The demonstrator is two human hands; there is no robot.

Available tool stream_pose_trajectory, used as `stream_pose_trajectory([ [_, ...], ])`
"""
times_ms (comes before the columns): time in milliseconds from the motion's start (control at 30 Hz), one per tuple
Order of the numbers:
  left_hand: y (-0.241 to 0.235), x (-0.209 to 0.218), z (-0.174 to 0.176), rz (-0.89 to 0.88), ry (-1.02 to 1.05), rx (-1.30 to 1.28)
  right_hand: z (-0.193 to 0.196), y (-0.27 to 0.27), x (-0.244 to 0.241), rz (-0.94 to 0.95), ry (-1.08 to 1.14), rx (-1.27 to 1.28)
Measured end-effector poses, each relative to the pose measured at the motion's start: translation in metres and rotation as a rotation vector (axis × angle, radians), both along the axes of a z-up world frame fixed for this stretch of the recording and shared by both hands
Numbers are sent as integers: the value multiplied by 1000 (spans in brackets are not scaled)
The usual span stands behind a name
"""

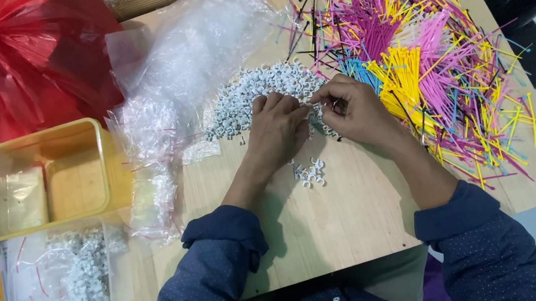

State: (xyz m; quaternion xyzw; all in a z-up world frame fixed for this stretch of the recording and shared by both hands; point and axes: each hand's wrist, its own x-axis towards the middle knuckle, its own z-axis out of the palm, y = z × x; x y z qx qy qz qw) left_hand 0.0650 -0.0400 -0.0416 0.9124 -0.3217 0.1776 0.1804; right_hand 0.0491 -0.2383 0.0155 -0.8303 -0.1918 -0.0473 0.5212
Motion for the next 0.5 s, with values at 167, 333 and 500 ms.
stream_pose_trajectory([
  [167,0,-3,4,15,43,51,0,-1,1,3,3,-6],
  [333,-1,-2,5,22,73,62,-2,-2,1,-5,15,-38],
  [500,-4,2,10,51,37,122,-4,-1,1,-4,7,-21],
])
